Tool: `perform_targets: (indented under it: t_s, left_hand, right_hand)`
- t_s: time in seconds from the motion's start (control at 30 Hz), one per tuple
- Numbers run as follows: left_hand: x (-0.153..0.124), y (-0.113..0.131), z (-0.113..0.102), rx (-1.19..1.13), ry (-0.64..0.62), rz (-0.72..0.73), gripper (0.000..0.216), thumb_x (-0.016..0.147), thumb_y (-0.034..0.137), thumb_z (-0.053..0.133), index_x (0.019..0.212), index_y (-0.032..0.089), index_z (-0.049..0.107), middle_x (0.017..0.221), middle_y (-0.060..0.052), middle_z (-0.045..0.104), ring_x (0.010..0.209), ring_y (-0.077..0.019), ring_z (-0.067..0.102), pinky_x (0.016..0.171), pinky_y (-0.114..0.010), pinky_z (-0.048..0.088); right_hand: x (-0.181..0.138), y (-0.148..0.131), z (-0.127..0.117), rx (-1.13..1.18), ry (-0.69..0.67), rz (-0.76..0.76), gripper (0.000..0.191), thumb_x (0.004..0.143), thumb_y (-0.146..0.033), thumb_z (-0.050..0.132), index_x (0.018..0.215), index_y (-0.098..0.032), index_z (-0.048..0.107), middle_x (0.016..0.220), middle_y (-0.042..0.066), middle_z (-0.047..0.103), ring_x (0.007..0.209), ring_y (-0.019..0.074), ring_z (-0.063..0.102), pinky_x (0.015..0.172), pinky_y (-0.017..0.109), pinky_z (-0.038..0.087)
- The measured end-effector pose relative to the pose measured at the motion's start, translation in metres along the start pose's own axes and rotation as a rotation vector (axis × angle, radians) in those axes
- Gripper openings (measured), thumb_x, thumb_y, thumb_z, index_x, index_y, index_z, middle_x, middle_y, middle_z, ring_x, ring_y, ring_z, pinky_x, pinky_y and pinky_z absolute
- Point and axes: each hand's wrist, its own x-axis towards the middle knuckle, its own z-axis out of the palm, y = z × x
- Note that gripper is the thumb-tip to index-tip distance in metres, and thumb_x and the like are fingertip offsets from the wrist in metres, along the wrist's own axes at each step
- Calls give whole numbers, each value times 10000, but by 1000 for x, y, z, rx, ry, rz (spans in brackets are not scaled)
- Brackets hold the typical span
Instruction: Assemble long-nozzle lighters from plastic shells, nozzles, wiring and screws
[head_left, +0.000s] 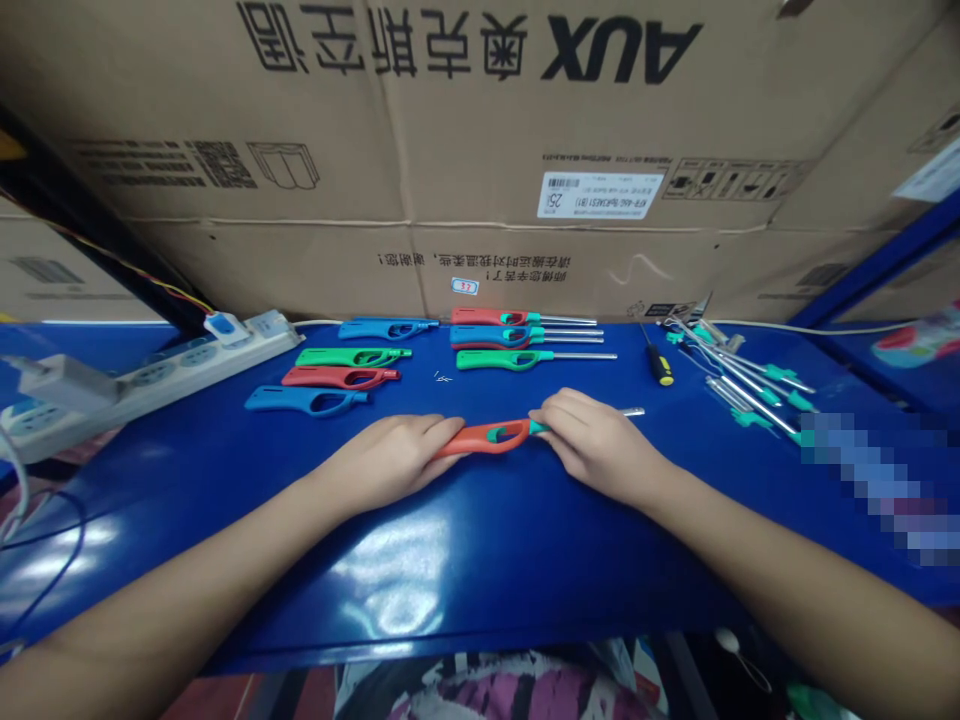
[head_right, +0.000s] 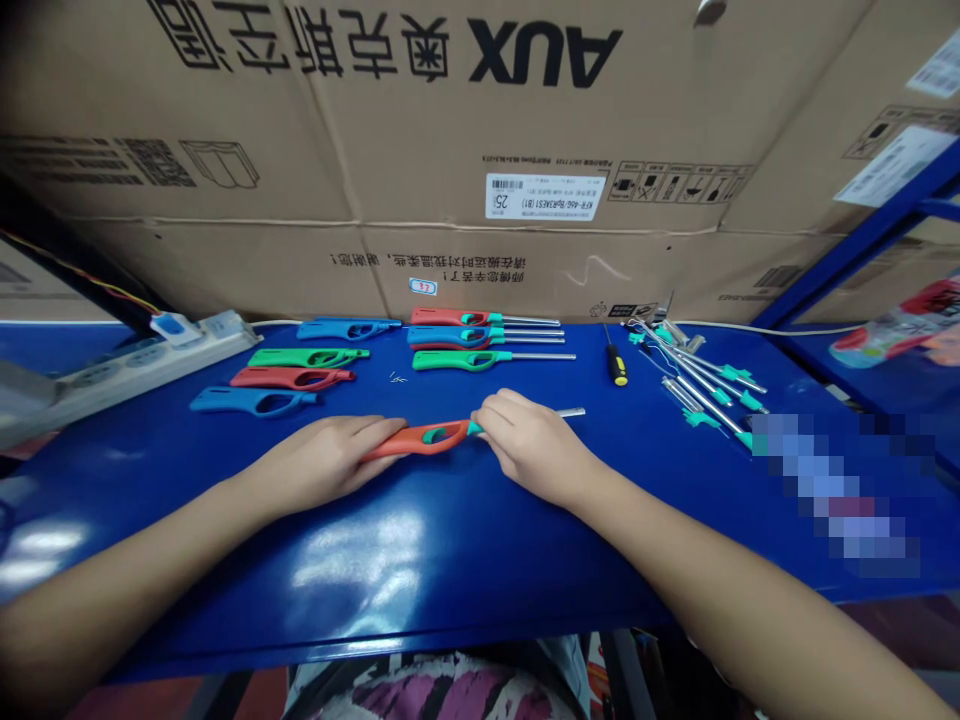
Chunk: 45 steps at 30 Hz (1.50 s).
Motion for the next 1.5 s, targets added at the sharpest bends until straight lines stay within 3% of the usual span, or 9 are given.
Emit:
perform_targets:
  t_s: [0.13,0.3,0.4,0.83,1.03,1.23,1.33,1.43,1.5]
  left_hand:
    - [3,5,-3,-63,-58,-71,307,1035,407,434,1104,168,614,986,-88,721,840,-237,714,705,-330,554]
    - [7,7,-9,-190,-66,-191,435,1009,518,456,1286,197,552,1205,-96,662,1064,-265,670,888,-382,534]
    - [8,2,-9,-254,-42,-253,416,1023,501,426,1212,184,618,1123,-94,664,997,-249,668,880,-385,531]
    - [0,1,0,-400,294,-160,310,937,325,669,1179,132,683,1029,-74,650,882,-164,641,784,-269,535]
    - [2,-1,8,-352,166,-217,333,945,377,643,1175,141,694,1033,-80,653,846,-187,651,753,-304,543]
    - [4,-1,14,-356,84,-245,334,923,391,658,1168,167,692,1082,-82,627,900,-213,651,814,-345,545]
    - [5,-2,14,-403,99,-243,331,918,370,649,1167,157,687,1078,-86,612,878,-202,644,819,-348,548]
    - [5,-2,11,-423,103,-243,334,935,354,604,1189,150,675,1053,-91,606,843,-196,631,800,-355,553]
    - [4,-1,9,-437,97,-233,334,939,334,587,1201,143,668,1038,-93,609,818,-190,624,794,-358,556]
  right_hand:
    - [2,1,0,79,-35,132,92,947,-127,524,911,-185,586,877,81,633,834,219,577,734,331,494]
    - [3,8,0,164,-85,249,44,923,-148,586,903,-187,585,894,58,641,833,204,605,729,312,477]
    - [3,13,1,167,-81,266,26,920,-167,601,911,-189,589,894,53,637,810,194,603,706,302,472]
    - [-1,23,-1,224,-2,139,42,954,-208,597,942,-175,619,884,68,639,817,191,593,726,298,478]
    - [0,24,6,175,-124,246,26,931,-209,603,934,-183,605,907,70,646,808,200,600,706,310,478]
    - [5,34,-9,111,-274,173,139,923,-306,617,1018,-226,679,983,49,691,938,200,628,901,346,467]
    - [4,53,-18,-73,-210,386,169,936,-311,571,948,-253,729,1025,34,718,1018,198,645,1018,352,425]
    - [-5,82,-24,-265,-29,685,313,961,-230,433,1000,-151,733,1173,179,658,1129,321,602,1018,486,418]
    - [-15,101,-26,-367,57,873,346,906,-258,522,1157,-94,695,1258,269,573,1190,426,546,983,578,415]
